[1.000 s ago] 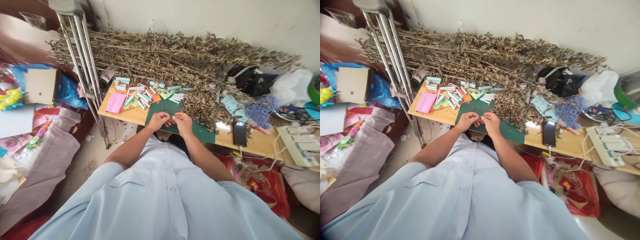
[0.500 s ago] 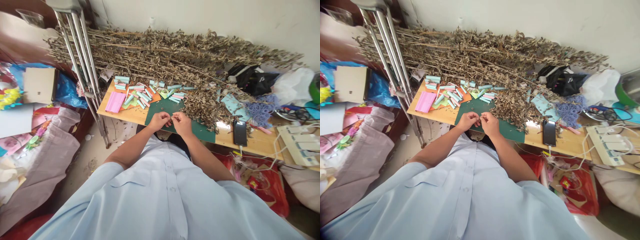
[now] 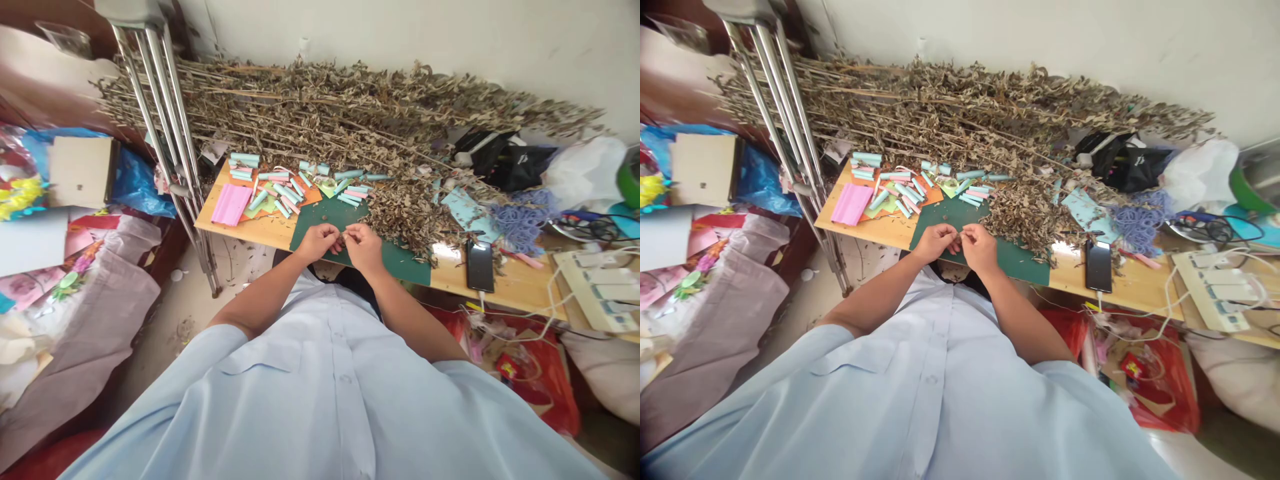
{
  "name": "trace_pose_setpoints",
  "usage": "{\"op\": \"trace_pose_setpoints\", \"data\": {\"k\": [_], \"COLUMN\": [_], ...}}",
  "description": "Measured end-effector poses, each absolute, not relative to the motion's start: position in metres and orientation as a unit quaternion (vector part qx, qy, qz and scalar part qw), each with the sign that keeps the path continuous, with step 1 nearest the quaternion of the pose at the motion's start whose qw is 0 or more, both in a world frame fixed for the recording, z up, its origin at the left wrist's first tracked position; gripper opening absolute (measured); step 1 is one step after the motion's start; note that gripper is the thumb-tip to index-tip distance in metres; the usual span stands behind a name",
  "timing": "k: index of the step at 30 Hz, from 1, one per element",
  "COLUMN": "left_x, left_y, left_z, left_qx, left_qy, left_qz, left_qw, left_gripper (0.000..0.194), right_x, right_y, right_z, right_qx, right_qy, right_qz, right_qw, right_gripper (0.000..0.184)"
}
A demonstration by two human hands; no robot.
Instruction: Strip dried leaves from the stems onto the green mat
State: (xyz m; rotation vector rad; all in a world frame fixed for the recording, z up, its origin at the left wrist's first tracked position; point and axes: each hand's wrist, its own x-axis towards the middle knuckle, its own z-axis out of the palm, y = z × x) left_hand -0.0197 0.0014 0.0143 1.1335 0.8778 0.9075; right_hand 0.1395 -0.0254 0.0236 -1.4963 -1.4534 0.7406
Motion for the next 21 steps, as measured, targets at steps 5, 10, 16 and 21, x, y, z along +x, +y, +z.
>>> {"op": "trace_pose_setpoints", "data": {"k": [5,10,16,21], "left_x": [-0.019,-0.018,-0.018,-0.018], "left_y": [0.003,0.003,0.002,0.003], "left_z": [0.013,0.009,0.009,0.008], "left_qx": [0.48,0.48,0.464,0.459], "left_qy": [0.389,0.374,0.385,0.387], "left_qz": [0.412,0.417,0.411,0.411], "left_qw": [0.67,0.674,0.683,0.686], "left_gripper": [0.021,0.027,0.036,0.032], "right_x": [0.137,0.136,0.141,0.144], "right_y": [-0.019,-0.023,-0.03,-0.029], "right_z": [0.016,0.019,0.027,0.026], "right_qx": [-0.608,-0.609,-0.601,-0.594], "right_qy": [-0.473,-0.504,-0.619,-0.627], "right_qz": [0.4,0.355,0.25,0.254], "right_qw": [0.497,0.499,0.44,0.436], "right_gripper": [0.032,0.026,0.02,0.019]}}
